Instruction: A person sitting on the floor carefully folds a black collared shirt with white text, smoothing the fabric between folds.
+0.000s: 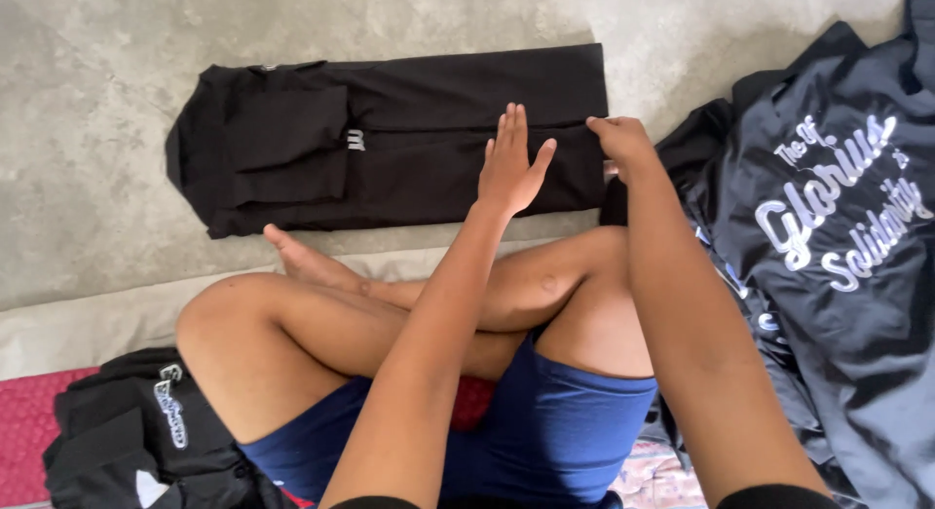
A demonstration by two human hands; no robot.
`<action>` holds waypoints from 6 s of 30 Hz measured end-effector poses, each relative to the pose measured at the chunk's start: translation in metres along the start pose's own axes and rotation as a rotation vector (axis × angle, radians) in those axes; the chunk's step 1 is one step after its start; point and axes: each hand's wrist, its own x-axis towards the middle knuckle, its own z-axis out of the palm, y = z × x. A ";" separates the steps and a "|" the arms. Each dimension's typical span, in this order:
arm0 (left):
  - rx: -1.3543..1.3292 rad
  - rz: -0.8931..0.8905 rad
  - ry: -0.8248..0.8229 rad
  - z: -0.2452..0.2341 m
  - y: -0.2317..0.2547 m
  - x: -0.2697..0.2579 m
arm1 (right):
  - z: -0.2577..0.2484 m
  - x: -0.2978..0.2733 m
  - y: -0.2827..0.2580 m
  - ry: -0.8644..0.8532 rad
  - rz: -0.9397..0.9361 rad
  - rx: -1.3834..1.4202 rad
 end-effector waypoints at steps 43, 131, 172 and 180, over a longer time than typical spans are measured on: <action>-1.445 -0.531 0.115 0.013 -0.085 0.045 | 0.042 -0.138 -0.091 -0.443 -0.521 -0.133; -0.612 -0.189 -0.247 0.042 0.081 0.059 | 0.023 -0.009 -0.001 -0.364 -0.259 0.759; -2.027 -0.093 0.486 -0.091 -0.189 -0.036 | 0.175 -0.036 -0.027 0.259 -0.725 -0.262; -2.168 -0.178 0.337 -0.086 -0.178 -0.036 | 0.133 -0.041 -0.008 -0.107 -0.136 -0.075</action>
